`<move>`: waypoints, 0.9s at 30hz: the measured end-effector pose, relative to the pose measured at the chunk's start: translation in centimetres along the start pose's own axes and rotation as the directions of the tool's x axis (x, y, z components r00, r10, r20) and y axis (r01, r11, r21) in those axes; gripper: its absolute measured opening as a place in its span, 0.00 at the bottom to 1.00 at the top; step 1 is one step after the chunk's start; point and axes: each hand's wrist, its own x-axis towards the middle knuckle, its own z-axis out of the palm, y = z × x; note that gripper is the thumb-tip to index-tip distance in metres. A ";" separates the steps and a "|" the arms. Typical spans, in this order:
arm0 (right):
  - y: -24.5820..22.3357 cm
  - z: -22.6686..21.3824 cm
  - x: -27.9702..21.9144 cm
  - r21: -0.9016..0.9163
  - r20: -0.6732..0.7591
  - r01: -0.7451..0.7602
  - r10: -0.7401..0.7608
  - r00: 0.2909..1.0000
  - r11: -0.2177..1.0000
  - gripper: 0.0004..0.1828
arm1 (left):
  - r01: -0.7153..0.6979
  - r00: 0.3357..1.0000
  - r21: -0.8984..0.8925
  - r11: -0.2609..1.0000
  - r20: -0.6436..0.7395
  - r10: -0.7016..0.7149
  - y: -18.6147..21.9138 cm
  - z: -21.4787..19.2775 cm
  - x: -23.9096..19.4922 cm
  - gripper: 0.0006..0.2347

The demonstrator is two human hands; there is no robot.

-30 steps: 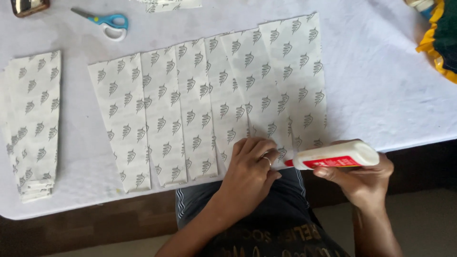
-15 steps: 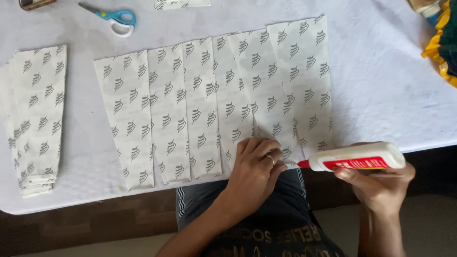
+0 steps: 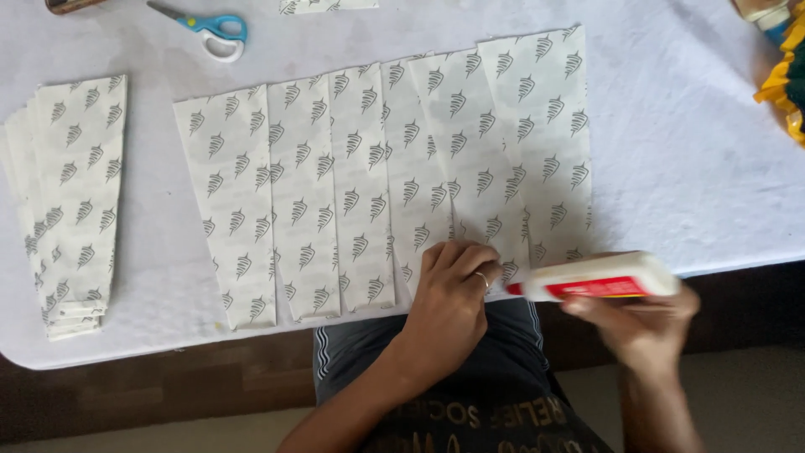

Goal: The person is manually assembling packaging by spreading out paper strips, applying glue to the edges, and pressing them together.

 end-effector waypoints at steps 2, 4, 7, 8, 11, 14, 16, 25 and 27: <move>1.1 -1.6 0.4 0.074 -0.051 0.015 -0.012 0.999 0.997 0.18 | -0.024 0.999 -0.022 0.999 0.026 0.024 -0.3 -0.3 -0.1 0.13; 1.3 -2.5 0.8 0.149 -0.099 0.036 -0.021 0.995 0.988 0.16 | -0.047 0.998 -0.042 0.998 0.049 0.049 -0.4 -1.8 -0.2 0.16; 1.1 -2.2 1.2 0.323 -0.050 0.128 -0.118 0.992 0.938 0.18 | -0.101 0.993 -0.066 0.993 0.052 0.104 -0.7 -5.1 -0.3 0.23; 1.6 -1.6 0.9 0.347 -0.042 0.134 -0.127 0.991 0.928 0.20 | -0.069 0.997 -0.013 0.998 0.027 0.070 -0.9 -6.0 -0.5 0.13; 0.8 1.8 0.2 0.368 -0.021 0.080 -0.078 0.997 0.927 0.22 | -0.026 0.999 0.036 0.999 0.029 0.025 -1.8 -6.9 -1.6 0.02; -2.5 4.6 -0.1 0.242 0.043 0.018 -0.029 0.999 0.970 0.22 | -0.015 0.997 0.043 0.999 0.070 0.012 -2.1 -7.0 -2.5 0.02; -4.1 5.6 -0.2 0.115 0.097 0.021 -0.033 0.995 0.993 0.24 | -0.012 0.997 0.054 0.998 0.082 0.008 -2.1 -7.1 -2.9 0.06; -7.2 9.6 -0.5 -0.019 0.281 0.116 -0.106 0.954 0.993 0.21 | -0.007 0.994 0.030 1.000 0.108 0.004 -2.6 -7.2 -3.8 0.19; -7.4 10.2 -0.4 0.019 0.335 0.153 -0.150 0.930 0.988 0.18 | -0.002 0.996 0.031 1.000 0.090 -0.001 -2.6 -7.3 -3.8 0.19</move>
